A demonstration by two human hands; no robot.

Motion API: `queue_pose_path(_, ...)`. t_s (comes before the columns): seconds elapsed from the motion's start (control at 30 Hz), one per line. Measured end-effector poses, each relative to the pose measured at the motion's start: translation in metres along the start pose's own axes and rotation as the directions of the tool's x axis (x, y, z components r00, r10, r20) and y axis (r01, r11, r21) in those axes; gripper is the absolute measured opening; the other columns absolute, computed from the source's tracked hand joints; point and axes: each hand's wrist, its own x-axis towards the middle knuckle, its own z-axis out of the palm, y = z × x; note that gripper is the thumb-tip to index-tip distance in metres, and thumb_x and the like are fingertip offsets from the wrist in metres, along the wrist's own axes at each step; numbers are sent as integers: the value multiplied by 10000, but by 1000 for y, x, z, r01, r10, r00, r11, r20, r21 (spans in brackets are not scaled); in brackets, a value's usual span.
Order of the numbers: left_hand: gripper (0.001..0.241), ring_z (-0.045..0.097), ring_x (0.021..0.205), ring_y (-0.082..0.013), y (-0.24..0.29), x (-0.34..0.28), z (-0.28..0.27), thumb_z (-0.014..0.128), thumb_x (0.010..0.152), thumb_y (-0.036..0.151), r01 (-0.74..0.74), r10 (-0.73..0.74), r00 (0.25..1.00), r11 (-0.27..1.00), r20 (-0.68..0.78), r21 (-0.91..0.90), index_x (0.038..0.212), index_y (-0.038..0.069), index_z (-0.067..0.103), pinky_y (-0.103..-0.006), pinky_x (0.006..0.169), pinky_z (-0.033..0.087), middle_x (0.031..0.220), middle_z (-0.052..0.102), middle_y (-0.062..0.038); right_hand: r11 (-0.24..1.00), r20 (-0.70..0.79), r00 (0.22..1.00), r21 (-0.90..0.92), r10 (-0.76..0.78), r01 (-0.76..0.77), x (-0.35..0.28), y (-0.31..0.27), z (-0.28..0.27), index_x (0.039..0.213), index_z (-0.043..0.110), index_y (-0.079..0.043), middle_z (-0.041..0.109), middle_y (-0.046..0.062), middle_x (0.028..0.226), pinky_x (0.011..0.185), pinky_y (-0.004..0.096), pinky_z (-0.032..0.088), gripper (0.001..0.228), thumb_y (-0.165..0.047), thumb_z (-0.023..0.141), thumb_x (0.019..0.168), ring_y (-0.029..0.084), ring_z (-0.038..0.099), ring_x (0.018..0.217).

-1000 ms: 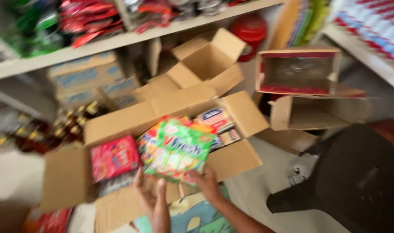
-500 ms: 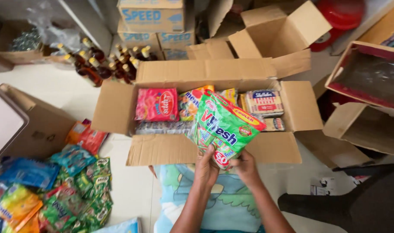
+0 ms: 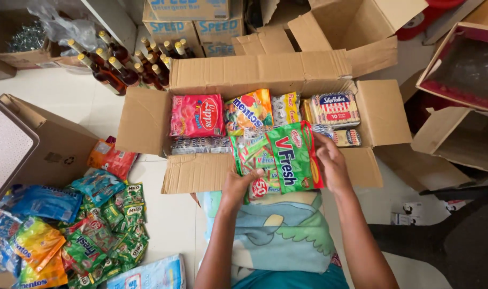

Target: Organize various candy and snack packs into a cardboard box.

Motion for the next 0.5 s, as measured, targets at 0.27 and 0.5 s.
queue_pose_path(0.27,494,720,960,-175,-18,25,-37,814,826,63,22,-24,999,998,26,63,1281,11,629,-366,863,606,1116,746,-89,992,40,995,82,96,-99,5,46,12,1368,596,10,697,79,1195,988,316,533,459,10,714,924,149,656,1079)
queue_pose_path(0.5,452,703,942,-176,-35,41,-42,791,892,116,-31,32,999,999,-22,40,1293,-9,621,-377,844,595,1093,735,-111,975,38,978,74,206,-209,9,51,13,1335,621,-22,699,50,1153,913,291,528,426,-43,728,923,121,643,1017)
